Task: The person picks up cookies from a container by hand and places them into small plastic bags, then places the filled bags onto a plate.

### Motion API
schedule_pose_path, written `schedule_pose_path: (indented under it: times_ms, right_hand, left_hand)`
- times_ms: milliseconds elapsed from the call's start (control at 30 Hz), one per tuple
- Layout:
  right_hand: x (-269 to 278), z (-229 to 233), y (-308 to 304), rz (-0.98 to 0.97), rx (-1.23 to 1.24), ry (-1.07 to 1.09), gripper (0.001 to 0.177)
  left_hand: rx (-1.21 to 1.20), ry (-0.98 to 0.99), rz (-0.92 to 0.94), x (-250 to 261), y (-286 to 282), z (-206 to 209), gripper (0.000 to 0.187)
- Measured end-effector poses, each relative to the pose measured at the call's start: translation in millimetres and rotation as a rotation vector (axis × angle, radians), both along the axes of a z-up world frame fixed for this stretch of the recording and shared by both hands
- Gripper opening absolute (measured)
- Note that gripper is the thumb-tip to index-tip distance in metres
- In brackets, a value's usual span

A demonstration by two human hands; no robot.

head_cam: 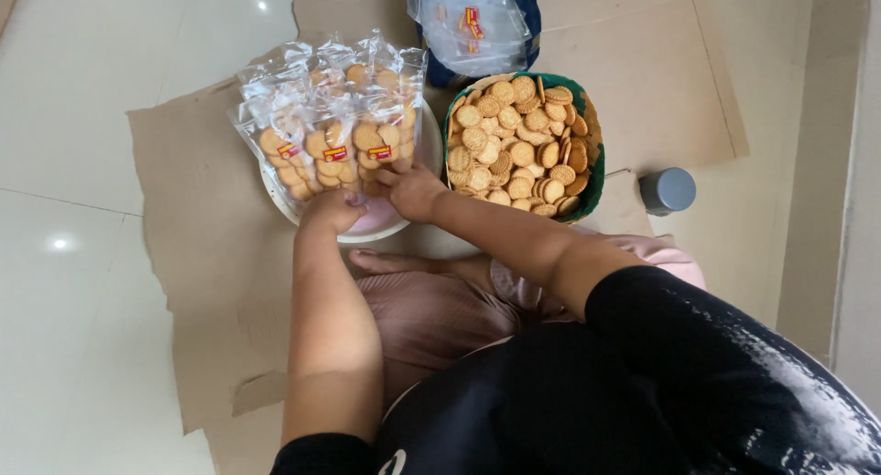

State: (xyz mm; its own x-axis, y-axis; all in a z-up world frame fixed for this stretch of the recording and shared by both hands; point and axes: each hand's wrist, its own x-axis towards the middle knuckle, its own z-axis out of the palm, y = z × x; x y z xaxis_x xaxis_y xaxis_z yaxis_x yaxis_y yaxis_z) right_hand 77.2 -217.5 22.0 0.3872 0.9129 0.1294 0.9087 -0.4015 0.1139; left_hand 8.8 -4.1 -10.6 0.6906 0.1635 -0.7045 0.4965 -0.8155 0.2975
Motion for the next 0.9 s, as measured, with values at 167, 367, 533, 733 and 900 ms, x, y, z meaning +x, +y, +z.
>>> schedule_pose_path:
  times_ms: [167,367,533,733,900]
  right_hand:
    - [17.3,-5.0,-13.9,0.095,-0.015,0.206,0.023]
    - [62.0,33.8,-32.7,0.104,0.410,0.113,0.018]
    - [153.0,22.7,-41.7,-0.161,0.464,-0.177,0.014]
    - [223.0,9.3,-47.3,-0.704,-0.020,0.388,0.058]
    - [236.7,10.2,-29.5,-0.809,-0.076,0.640,0.068]
  left_hand:
    - [0.020,0.023,-0.030,4.3,-9.1,22.9,0.055]
    - [0.043,0.074,-0.096,8.2,-21.9,55.8,0.065]
    - [0.059,0.113,-0.144,15.4,-26.6,57.7,0.065]
    - [0.092,0.038,-0.166,18.3,-39.4,137.9,0.059]
    - [-0.002,-0.006,-0.100,22.4,-46.1,101.1,0.084]
